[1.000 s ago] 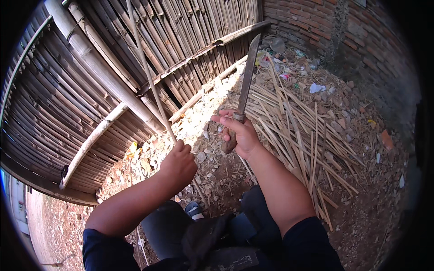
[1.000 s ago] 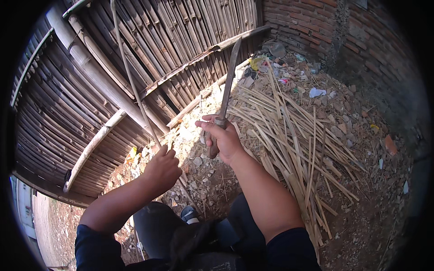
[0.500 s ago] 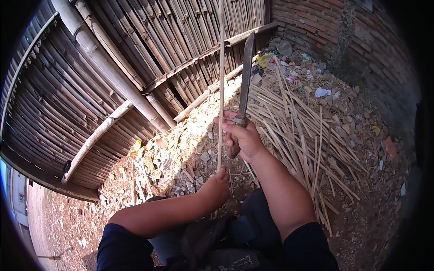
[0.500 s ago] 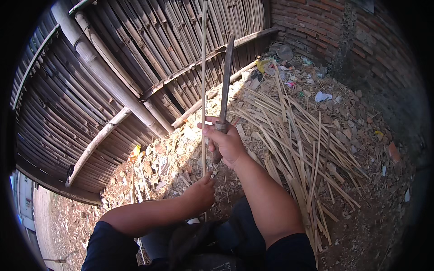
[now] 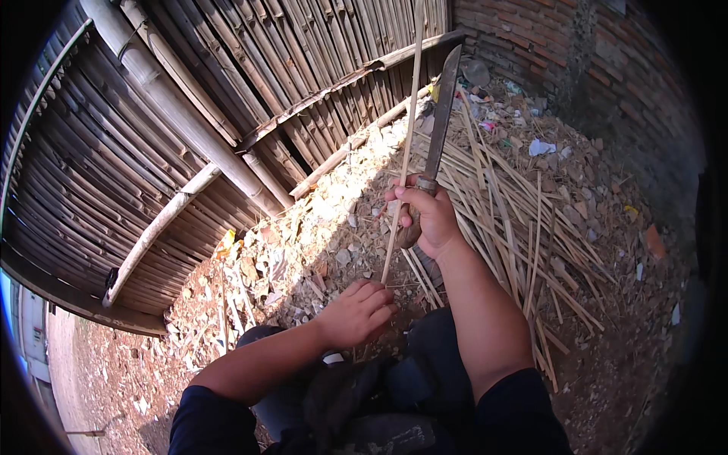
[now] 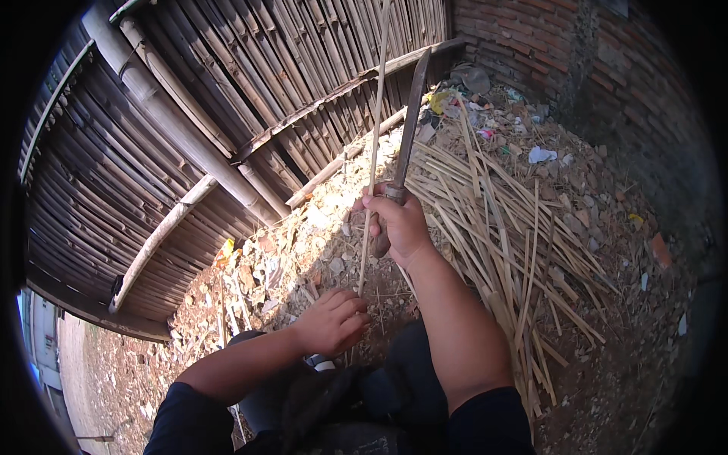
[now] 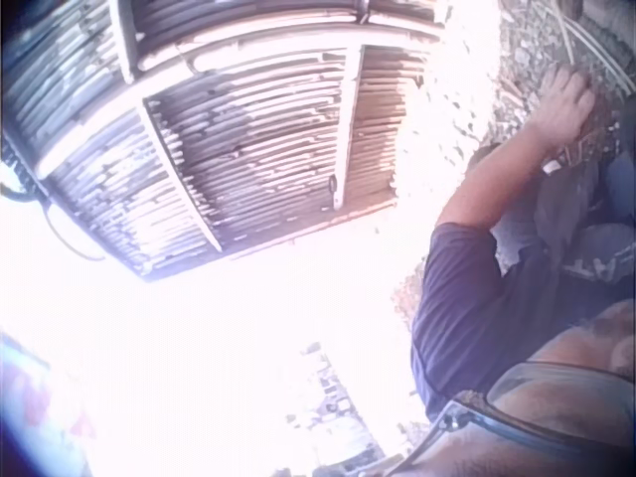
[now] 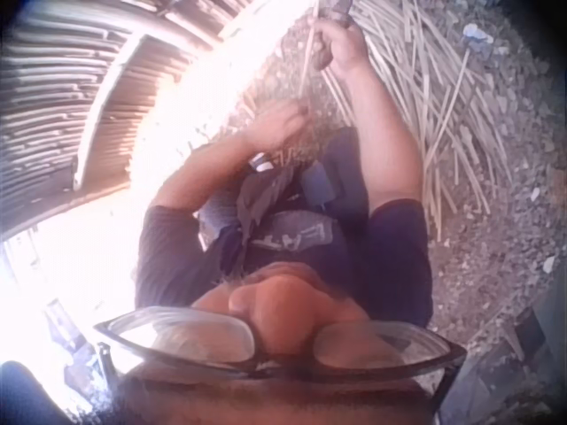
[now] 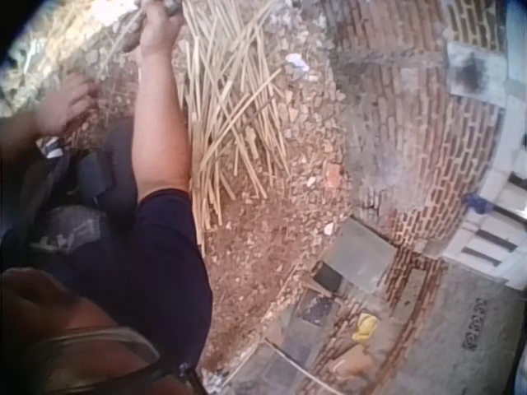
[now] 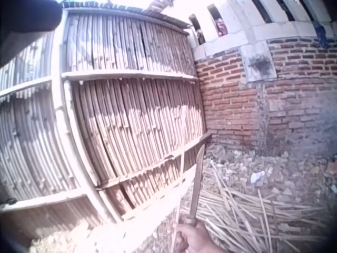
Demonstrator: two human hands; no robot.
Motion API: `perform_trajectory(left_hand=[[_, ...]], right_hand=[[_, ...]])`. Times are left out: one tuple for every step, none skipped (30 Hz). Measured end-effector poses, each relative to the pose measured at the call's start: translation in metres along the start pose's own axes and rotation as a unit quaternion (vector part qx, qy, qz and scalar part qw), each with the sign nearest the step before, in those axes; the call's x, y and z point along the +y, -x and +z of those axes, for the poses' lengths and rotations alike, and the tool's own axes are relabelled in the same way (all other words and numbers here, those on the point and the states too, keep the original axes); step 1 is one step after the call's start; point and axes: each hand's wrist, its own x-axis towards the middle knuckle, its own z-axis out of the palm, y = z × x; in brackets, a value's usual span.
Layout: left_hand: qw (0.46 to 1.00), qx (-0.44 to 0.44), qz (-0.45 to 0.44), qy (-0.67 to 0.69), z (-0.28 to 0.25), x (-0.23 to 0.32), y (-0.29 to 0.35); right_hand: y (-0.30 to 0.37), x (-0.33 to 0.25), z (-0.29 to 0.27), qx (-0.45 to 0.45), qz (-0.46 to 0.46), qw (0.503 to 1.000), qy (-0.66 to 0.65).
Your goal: The person shaves a thin strip of wood with a machete, holding the strip against their leg and repeatedly pulling the blade along its length to smooth it.
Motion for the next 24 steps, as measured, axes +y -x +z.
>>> perform_trajectory(left_hand=[[0.987,0.060,-0.126,0.083,0.004,-0.002,0.005],[0.987,0.060,-0.126,0.082,0.009,-0.007,0.007],[0.971,0.096,-0.205,0.073,0.015,-0.012,0.006],[0.948,0.132,-0.283,0.065,0.023,-0.017,0.007],[0.947,0.133,-0.285,0.065,0.036,-0.023,0.011],[0.933,0.075,-0.291,0.196,0.052,-0.029,0.016],[0.900,0.015,-0.291,0.323,0.066,-0.033,0.019],[0.901,0.016,-0.290,0.324,0.077,-0.033,0.019],[0.872,-0.014,-0.294,0.392,0.090,-0.031,0.018],[0.836,-0.045,-0.294,0.460,0.093,-0.027,0.013],[0.836,-0.046,-0.293,0.463,0.095,-0.028,0.010],[0.842,-0.036,-0.324,0.430,0.096,-0.032,0.005],[0.847,-0.026,-0.353,0.397,0.094,-0.034,-0.002],[0.857,0.064,-0.357,0.367,0.086,-0.036,-0.007],[0.858,0.154,-0.359,0.333,0.078,-0.039,-0.012],[0.848,0.191,-0.382,0.313,0.059,-0.043,-0.024],[0.836,0.228,-0.406,0.290,0.035,-0.050,-0.034],[0.833,0.257,-0.402,0.280,0.017,-0.061,-0.039],[0.829,0.286,-0.397,0.270,0.001,-0.073,-0.042],[0.837,0.294,-0.394,0.240,-0.016,-0.085,-0.042],[0.844,0.301,-0.391,0.209,-0.034,-0.094,-0.040],[0.831,0.304,-0.398,0.242,-0.055,-0.095,-0.041],[0.816,0.306,-0.406,0.276,-0.073,-0.096,-0.040],[0.842,0.311,-0.372,0.237,-0.083,-0.100,-0.032]], right_hand=[[-0.001,-0.003,-0.002,-0.001,0.000,1.000,-0.001],[-0.001,-0.005,-0.004,0.003,-0.009,1.000,-0.013],[-0.002,-0.008,-0.007,0.007,-0.018,0.999,-0.026],[-0.003,-0.011,-0.010,0.013,-0.024,0.999,-0.032],[-0.002,-0.014,-0.009,0.011,-0.022,0.999,-0.031],[0.001,-0.018,-0.008,0.016,-0.033,0.999,-0.031],[0.002,-0.023,-0.009,0.023,-0.044,0.998,-0.030],[-0.001,-0.025,-0.015,0.033,-0.056,0.997,-0.030],[-0.001,-0.029,-0.019,0.033,-0.057,0.997,-0.028],[0.000,-0.032,-0.022,0.039,-0.082,0.996,-0.026],[0.001,-0.035,-0.024,0.045,-0.107,0.993,-0.024],[0.001,-0.037,-0.022,0.054,-0.130,0.990,-0.026],[-0.001,-0.036,-0.020,0.058,-0.130,0.990,-0.024],[-0.004,-0.033,-0.017,0.110,-0.159,0.981,-0.031],[-0.005,-0.031,-0.016,0.162,-0.187,0.968,-0.038],[-0.004,-0.032,-0.020,0.176,-0.192,0.965,-0.031],[-0.005,-0.032,-0.027,0.179,-0.193,0.964,-0.030],[-0.008,-0.028,-0.033,0.185,-0.185,0.965,-0.022],[-0.010,-0.027,-0.036,0.192,-0.177,0.965,-0.014],[-0.010,-0.027,-0.035,0.190,-0.177,0.965,-0.016],[-0.008,-0.027,-0.033,0.187,-0.158,0.968,0.053],[-0.007,-0.028,-0.033,0.185,-0.140,0.965,0.124],[-0.006,-0.027,-0.033,0.188,-0.141,0.964,0.123],[-0.006,-0.025,-0.030,0.159,-0.146,0.957,0.194]])
